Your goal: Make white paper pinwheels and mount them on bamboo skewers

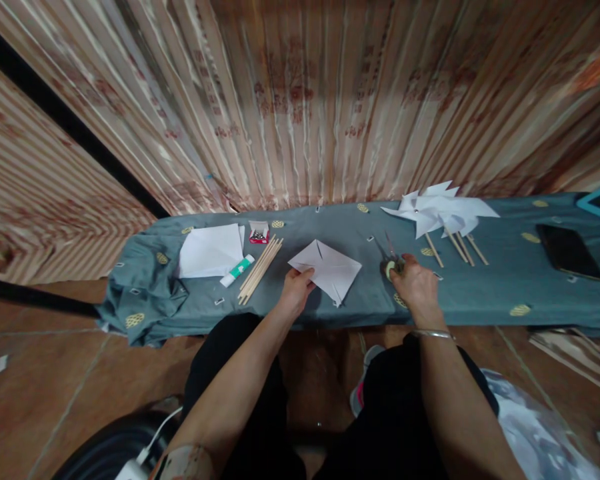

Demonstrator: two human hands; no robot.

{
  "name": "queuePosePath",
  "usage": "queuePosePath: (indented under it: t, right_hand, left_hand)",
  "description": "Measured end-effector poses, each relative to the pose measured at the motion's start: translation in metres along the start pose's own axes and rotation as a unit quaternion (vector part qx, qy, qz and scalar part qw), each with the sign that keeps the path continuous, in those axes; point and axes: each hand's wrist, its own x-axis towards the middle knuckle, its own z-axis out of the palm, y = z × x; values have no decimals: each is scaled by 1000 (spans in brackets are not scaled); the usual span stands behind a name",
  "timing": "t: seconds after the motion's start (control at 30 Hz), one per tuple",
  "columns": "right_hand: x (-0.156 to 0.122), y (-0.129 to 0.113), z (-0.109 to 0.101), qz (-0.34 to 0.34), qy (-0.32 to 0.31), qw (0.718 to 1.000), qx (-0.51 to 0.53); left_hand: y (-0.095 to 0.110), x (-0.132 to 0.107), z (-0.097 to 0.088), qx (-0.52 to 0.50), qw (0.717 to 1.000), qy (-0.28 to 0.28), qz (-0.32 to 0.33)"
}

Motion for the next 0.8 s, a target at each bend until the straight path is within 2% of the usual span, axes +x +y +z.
queuePosePath:
  t: [0.1, 0.17, 0.3, 0.33, 0.37, 0.43, 0.47, 0.53, 0.63, 0.8]
  right_hand:
    - [1, 2, -1, -2, -1, 1000, 7]
    - [2, 5, -2, 2, -7, 1000, 6]
    - [2, 10, -4, 28, -17, 999, 8]
    - [2, 10, -4, 30, -12, 999, 10]
    - [2, 10, -4, 31, -6, 999, 11]
    - [1, 10, -4, 30, 10, 999, 13]
    - [0, 9, -3, 26, 19, 999, 13]
    - [-1, 7, -3, 13, 31, 999, 13]
    - [-2, 4, -4, 1, 26, 999, 19]
    - [-2, 6, -5, 4, -13, 1000, 14]
  left_hand:
    - [-3, 0, -9, 32, 999, 3, 28]
    - [-4, 0, -17, 103, 992, 16, 68]
    - [1, -2, -39, 257, 950, 58, 168]
    - [2, -4, -44, 339, 914, 45, 219]
    - [2, -6, -47, 422, 866, 22, 267]
    - [1, -11, -50, 563, 756, -42, 331]
    - [-1, -13, -49, 610, 712, -73, 341]
    - [-6, -18, -45, 675, 644, -124, 337]
    - [-12, -19, -37, 730, 581, -158, 325]
    - [-15, -12, -31, 751, 549, -162, 331]
